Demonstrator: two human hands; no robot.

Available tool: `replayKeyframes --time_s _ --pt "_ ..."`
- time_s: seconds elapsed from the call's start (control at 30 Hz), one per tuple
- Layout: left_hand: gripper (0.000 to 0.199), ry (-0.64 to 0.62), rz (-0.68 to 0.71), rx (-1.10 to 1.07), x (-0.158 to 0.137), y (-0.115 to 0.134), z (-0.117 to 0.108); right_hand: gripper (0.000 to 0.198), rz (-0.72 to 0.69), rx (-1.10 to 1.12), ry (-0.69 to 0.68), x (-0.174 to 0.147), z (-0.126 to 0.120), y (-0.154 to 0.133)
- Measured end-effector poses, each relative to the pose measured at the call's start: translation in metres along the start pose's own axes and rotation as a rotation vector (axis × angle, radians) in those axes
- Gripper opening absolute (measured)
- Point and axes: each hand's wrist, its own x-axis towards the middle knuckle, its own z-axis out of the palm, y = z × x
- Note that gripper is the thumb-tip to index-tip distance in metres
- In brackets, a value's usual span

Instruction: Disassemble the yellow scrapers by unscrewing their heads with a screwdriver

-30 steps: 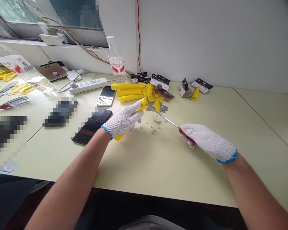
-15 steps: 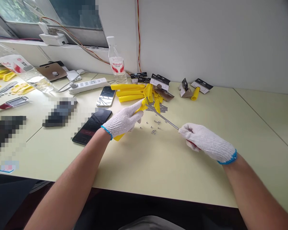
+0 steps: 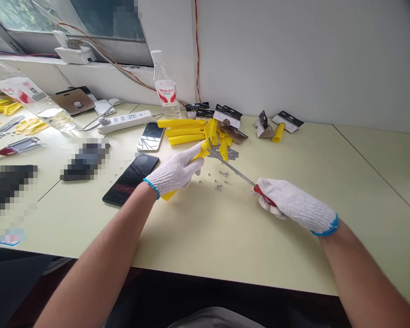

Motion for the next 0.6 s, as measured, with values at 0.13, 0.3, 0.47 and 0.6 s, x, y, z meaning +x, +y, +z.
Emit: replayKeyframes --time_s 0.13,0.3,0.47,0.6 --pt "0.065 0.030 0.019 -0.002 -0.0008 -0.0008 0.0018 0.055 -0.041 -0.013 -0.013 0.0020 -0.0021 -0.0011" --pt "0.063 0.029 0.031 -0.013 -0.0022 -0.0005 0.0029 0.048 0.032 -0.129 0.007 -0.0009 -0.0036 -0.0049" --pt "0.064 0.019 0.027 -0.021 -0.0022 0.0002 0.0023 0.059 0.051 0.099 0.020 -0.0010 -0.0029 -0.0061" --pt "0.065 0.018 0.025 -0.030 -0.0013 -0.0002 0.0017 0.053 -0.043 -0.092 0.098 -0.0017 -0.0025 -0.0082"
